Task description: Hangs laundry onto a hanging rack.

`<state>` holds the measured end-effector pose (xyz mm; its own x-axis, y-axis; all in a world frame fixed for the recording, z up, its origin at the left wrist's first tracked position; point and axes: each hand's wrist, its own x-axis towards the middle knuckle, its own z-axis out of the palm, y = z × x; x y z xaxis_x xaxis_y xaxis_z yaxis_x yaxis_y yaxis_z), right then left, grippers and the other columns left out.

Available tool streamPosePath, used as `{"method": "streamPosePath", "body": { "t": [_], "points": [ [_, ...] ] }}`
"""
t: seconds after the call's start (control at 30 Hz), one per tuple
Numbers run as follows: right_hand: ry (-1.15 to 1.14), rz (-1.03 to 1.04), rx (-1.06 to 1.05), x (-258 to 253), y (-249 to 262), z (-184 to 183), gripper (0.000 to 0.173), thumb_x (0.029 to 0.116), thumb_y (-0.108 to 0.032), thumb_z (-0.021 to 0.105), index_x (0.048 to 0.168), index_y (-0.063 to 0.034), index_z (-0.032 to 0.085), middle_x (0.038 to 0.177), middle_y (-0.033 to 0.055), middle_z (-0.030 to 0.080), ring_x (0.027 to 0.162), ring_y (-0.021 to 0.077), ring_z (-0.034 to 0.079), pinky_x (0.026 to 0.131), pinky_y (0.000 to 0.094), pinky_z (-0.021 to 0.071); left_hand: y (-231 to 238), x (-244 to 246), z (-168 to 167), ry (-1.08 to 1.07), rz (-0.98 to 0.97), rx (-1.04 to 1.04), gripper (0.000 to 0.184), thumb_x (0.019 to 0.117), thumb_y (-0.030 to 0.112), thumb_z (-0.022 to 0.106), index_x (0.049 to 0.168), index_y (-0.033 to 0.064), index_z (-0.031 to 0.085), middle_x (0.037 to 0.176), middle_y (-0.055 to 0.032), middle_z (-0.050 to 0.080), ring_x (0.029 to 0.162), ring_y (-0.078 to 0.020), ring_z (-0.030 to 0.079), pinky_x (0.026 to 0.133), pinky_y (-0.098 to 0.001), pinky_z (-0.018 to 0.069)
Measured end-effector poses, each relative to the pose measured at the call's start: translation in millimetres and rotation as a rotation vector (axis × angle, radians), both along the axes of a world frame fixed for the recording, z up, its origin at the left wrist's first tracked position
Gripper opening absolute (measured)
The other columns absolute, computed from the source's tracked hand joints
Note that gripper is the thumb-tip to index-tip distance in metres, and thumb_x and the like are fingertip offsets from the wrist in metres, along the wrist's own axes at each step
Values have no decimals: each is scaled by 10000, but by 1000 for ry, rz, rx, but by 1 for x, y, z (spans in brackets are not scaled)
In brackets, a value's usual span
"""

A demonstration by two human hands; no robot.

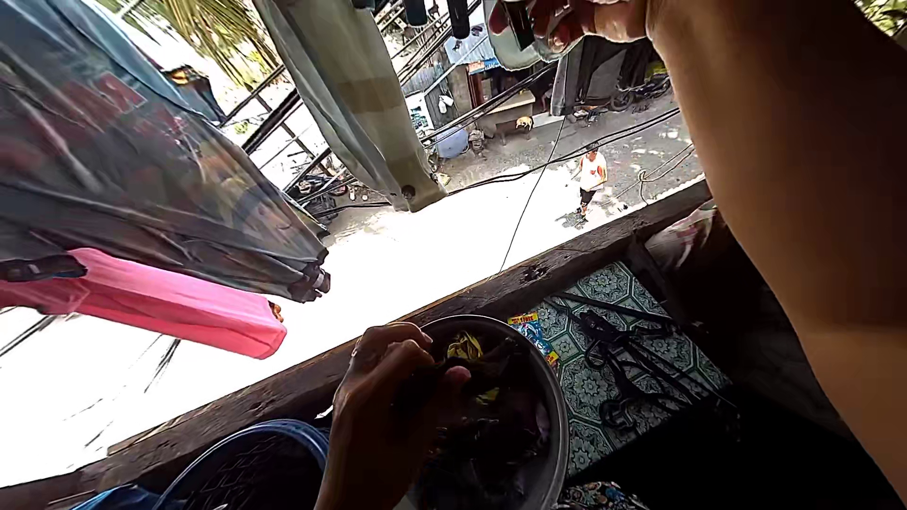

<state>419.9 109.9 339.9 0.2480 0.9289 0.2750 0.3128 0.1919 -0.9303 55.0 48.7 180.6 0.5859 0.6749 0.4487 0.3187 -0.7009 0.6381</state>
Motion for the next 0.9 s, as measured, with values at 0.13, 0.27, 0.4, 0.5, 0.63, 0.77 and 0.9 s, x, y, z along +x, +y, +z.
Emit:
{"method": "streamPosePath", "body": {
  "t": [0.13,0.27,0.4,0.5,0.63,0.77,0.9],
  "points": [
    [-47,-60,-135,-17,-13,19,79,995,-171,660,946,-130,707,835,-39,739,596,0,623,518,130,467,19,53,49,-150,-62,9,165,1020,304,602,905,187,592,757,125,585,650,60,573,550,-109,478],
    [-75,-71,-114,-18,-24,27,146,993,-228,676,1112,-143,669,947,-25,730,755,47,690,601,172,540,54,113,65,-257,-221,-327,35,997,169,609,983,139,621,832,80,631,770,1,629,713,-200,552],
    [14,-87,-84,-19,-32,25,176,1002,-273,661,1152,-183,643,1044,-26,723,909,89,696,678,240,554,70,164,87,-364,-71,-722,242,1062,333,537,1035,108,623,835,20,623,758,-52,619,709,-256,545],
    [90,-66,-63,-25,-33,18,182,1022,-249,625,1180,-166,596,1054,2,710,904,119,695,693,279,559,83,186,103,-429,-62,-919,396,1085,458,398,1136,115,591,907,-19,611,833,-107,616,758,-317,537],
    [166,-77,-51,-30,-28,11,135,1027,-211,618,1139,-136,602,997,12,703,861,112,685,692,287,557,99,205,112,-598,-202,-891,229,1074,174,384,1045,86,593,833,-13,625,748,-94,632,692,-271,552],
    [156,-106,5,-25,-26,8,155,1022,-190,625,1160,-123,608,1001,8,697,910,100,662,732,286,531,108,216,111,-619,-233,-748,103,1020,48,476,992,68,574,901,-28,621,837,-107,634,793,-299,558],
    [118,-131,33,-23,-26,6,151,1017,-165,628,1159,-119,604,999,10,694,912,89,654,728,282,520,101,220,108,-656,-186,-765,91,1029,41,550,1119,39,558,952,-46,645,825,-109,666,766,-295,589]
  ]
}}
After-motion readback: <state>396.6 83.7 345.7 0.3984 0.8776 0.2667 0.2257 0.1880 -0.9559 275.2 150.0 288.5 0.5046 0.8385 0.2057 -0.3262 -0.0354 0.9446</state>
